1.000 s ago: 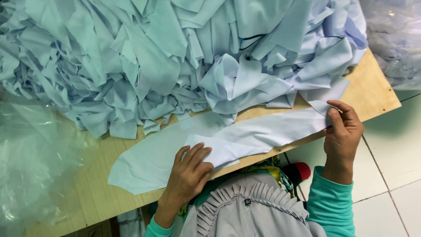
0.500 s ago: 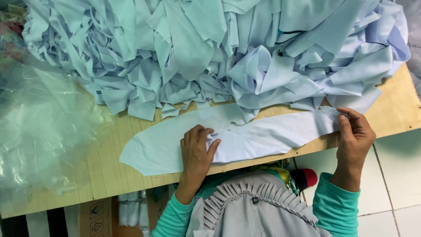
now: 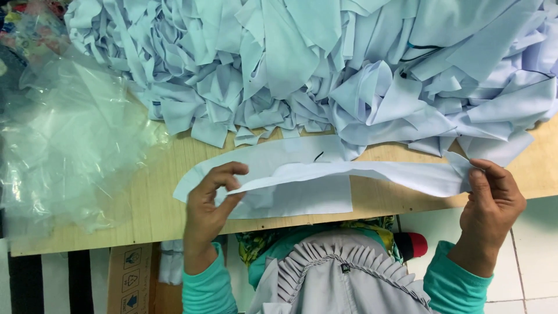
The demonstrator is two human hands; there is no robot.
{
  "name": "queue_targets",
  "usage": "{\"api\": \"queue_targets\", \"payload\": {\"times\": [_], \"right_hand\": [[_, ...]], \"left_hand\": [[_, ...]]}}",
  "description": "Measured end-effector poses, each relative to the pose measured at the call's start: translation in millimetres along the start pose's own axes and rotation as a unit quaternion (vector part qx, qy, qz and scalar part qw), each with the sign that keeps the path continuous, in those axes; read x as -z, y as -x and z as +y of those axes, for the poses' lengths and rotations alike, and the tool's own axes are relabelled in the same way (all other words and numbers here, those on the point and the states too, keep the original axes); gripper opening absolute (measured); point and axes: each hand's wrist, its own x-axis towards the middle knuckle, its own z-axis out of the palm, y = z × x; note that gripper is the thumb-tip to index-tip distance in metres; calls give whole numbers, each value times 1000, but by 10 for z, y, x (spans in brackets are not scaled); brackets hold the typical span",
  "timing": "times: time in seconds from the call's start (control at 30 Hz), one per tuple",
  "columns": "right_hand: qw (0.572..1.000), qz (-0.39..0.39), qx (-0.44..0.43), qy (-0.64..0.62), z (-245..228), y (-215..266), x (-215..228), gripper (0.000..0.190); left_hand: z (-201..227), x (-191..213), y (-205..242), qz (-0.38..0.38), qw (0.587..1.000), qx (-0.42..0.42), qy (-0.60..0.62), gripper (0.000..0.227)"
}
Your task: The person folds light blue fabric pieces on a wooden table, rolls them into cylinders, and slides them into clear plastic bags by hand before placing the bagged items into a cardboard box. They handle the fabric pieces one at a time from a large pile and flatten the bagged items to remove air.
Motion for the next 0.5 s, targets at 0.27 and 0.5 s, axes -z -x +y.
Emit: {"api": "queue_targets", "payload": {"times": [0.27,0.5], "right_hand": [[997,-67,15,-20,-193,190,-289,14],[984,-163,-7,69,-185,315,-487,21]], "left_hand": [[-154,590,629,34,996,-50,-62,15],[-833,473,1080,45,983,27,-175,11]]}}
